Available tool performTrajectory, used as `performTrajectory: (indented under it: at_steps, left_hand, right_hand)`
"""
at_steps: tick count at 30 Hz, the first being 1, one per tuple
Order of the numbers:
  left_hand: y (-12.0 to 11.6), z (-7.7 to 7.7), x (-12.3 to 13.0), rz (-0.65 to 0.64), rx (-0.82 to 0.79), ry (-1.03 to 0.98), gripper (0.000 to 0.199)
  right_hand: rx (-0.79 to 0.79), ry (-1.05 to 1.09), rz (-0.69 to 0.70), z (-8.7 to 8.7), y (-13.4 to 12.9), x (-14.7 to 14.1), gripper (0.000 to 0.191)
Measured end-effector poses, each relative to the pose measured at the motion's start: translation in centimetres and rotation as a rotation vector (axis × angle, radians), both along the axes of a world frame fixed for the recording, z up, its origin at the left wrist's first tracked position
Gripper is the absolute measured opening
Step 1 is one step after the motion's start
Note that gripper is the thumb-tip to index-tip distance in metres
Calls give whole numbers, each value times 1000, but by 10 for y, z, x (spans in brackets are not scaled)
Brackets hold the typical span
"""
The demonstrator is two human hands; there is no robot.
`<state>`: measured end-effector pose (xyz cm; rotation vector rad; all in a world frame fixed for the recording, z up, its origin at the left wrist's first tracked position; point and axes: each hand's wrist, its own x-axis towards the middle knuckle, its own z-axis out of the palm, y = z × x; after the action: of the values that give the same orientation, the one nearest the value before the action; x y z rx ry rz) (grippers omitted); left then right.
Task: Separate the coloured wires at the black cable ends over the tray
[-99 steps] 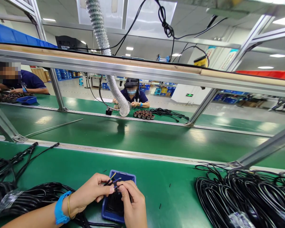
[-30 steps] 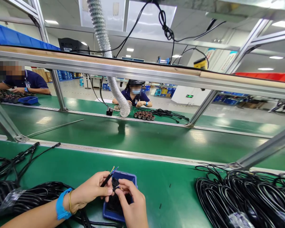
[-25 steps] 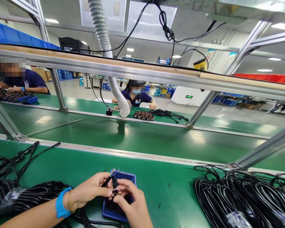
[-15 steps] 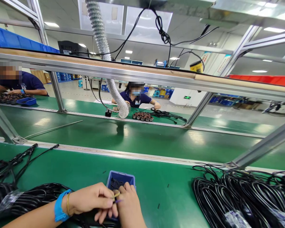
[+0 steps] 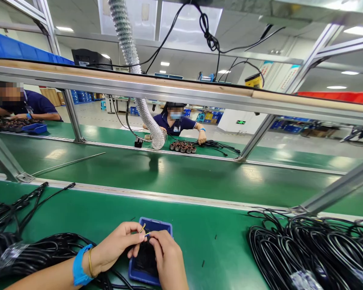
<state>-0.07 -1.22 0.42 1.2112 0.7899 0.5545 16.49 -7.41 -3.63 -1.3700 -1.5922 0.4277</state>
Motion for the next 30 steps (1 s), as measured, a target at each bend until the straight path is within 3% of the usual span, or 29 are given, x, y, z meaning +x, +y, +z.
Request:
performTrajectory:
  at_steps: [4, 7, 11, 23, 30]
  left_hand:
    - [-2, 0, -1, 11, 75, 46, 27]
    - [-3, 1, -1, -2, 101, 37, 28]
    - [-4, 1, 0, -13, 119, 65, 29]
    - [-5, 1, 0, -15, 144, 72, 30]
    - [-5, -2, 1, -11, 144, 94, 32]
  right_hand:
    - [-134, 390, -124, 9, -2, -2, 40]
    - [-156, 465, -132, 15, -3, -3, 41]
    - [-137, 451, -142, 17, -4, -6, 39]
    - [144, 178, -208, 10, -6, -9, 20]
    - [194, 130, -201, 15, -7, -15, 17]
